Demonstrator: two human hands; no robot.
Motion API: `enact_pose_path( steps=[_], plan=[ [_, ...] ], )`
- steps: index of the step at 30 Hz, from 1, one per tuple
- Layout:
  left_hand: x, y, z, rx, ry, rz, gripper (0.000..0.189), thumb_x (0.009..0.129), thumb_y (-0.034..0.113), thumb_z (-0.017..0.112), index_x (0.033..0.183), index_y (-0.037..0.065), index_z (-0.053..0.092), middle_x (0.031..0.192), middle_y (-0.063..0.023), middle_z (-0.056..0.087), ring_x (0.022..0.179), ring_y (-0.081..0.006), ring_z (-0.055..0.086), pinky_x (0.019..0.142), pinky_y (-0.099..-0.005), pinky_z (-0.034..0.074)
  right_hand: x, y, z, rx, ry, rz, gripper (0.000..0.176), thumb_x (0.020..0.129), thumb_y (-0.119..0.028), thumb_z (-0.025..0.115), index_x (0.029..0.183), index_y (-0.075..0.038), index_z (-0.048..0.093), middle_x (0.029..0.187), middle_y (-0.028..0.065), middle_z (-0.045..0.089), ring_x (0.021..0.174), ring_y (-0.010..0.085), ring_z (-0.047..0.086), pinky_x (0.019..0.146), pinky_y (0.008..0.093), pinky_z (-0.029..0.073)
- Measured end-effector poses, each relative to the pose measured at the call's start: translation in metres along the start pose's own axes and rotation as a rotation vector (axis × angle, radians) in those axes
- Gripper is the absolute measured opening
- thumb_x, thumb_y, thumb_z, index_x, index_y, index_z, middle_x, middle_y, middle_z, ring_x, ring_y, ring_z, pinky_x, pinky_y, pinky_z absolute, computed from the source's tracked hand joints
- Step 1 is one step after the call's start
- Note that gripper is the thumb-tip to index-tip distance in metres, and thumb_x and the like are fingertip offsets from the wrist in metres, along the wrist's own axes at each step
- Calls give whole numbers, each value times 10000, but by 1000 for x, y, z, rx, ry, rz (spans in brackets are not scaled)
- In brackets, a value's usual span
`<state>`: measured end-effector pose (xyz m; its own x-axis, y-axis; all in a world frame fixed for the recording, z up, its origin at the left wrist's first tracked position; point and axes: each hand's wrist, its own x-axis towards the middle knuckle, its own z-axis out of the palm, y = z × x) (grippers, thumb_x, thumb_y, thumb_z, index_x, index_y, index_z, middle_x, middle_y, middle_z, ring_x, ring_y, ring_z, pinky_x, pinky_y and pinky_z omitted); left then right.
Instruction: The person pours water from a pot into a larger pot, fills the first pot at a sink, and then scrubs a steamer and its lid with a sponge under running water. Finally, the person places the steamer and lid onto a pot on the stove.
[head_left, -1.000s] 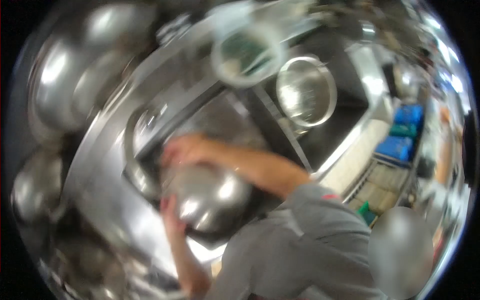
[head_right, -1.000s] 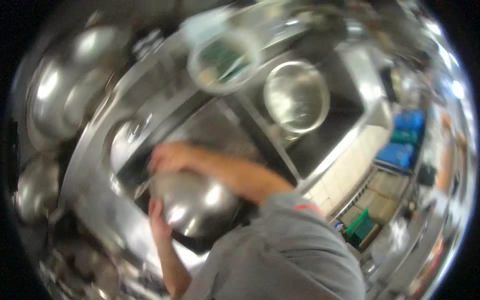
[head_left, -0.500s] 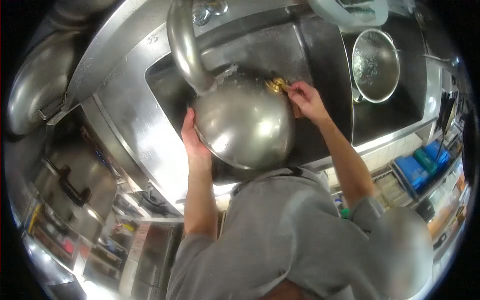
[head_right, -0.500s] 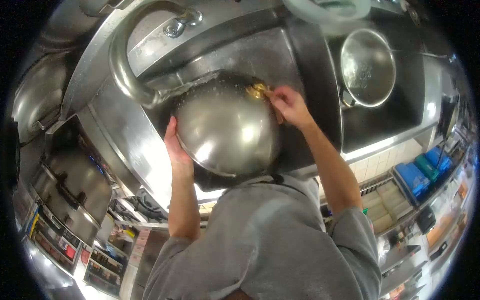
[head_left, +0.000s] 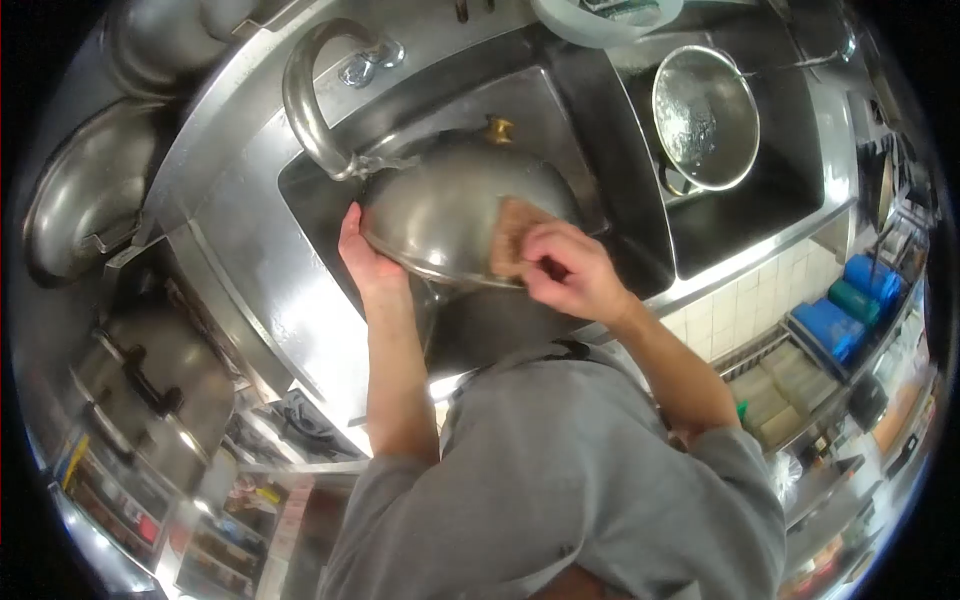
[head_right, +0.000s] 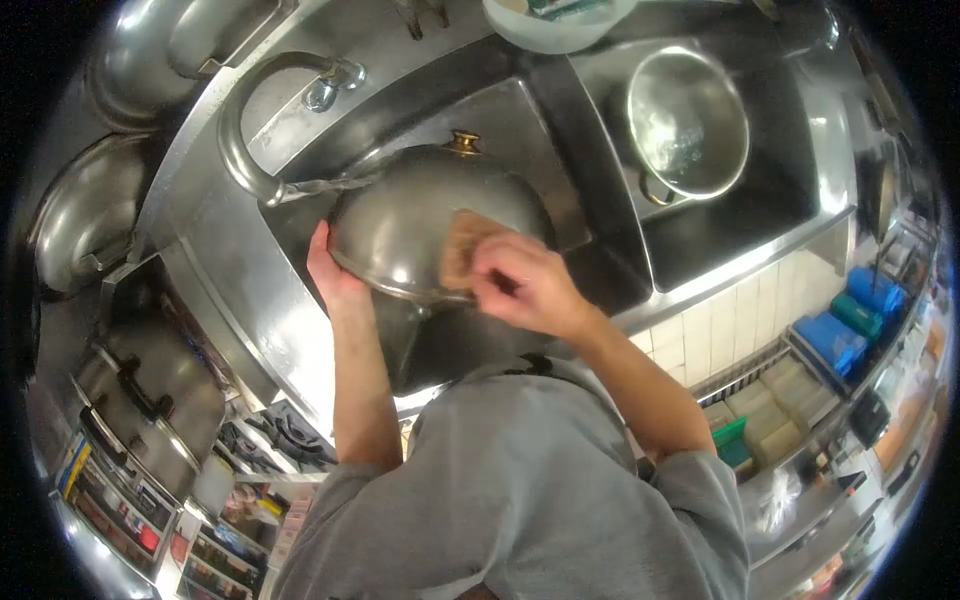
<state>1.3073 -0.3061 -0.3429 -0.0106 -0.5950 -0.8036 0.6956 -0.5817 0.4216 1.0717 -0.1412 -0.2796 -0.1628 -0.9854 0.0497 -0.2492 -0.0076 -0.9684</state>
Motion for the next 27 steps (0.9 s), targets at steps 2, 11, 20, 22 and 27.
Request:
enact_pose_path(
  steps=[2,11,20,22,27],
  plan=[
    [5,10,-18,8,4,48,370,1016,241,484,1203,-61,586,1204,-208,650,1116,-353,633,1000,-474,516,-28,35,-7,55,125,83,152,822,-27,719,942,-51,629,1004,76,642,827,188,639,714,293,512],
    [-14,2,-60,81,-176,-167,404,913,138,601,1283,-18,556,1204,-159,660,1074,-332,653,946,-458,550,-4,108,-8,451,100,823,112,933,-108,647,990,-14,624,780,14,613,711,91,572,643,265,477],
    [-48,9,7,257,-349,-91,496,952,116,637,1407,1,476,1289,-156,615,1168,-283,630,945,-421,559,-7,127,-34,341,250,708,121,937,-109,631,986,2,637,719,14,597,602,83,539,533,260,434],
    [-39,16,21,318,-384,-123,482,961,122,632,1403,4,481,1266,-149,627,1137,-270,644,928,-415,568,0,111,-42,315,191,675,126,935,-107,635,993,3,640,733,12,603,611,80,539,538,258,434],
    [-8,21,58,587,-498,-331,381,940,101,654,1297,-4,571,1136,-109,679,932,-238,703,816,-378,607,17,79,-75,92,165,515,145,952,-106,615,1044,2,643,735,-11,595,605,61,538,526,242,432]
  ],
)
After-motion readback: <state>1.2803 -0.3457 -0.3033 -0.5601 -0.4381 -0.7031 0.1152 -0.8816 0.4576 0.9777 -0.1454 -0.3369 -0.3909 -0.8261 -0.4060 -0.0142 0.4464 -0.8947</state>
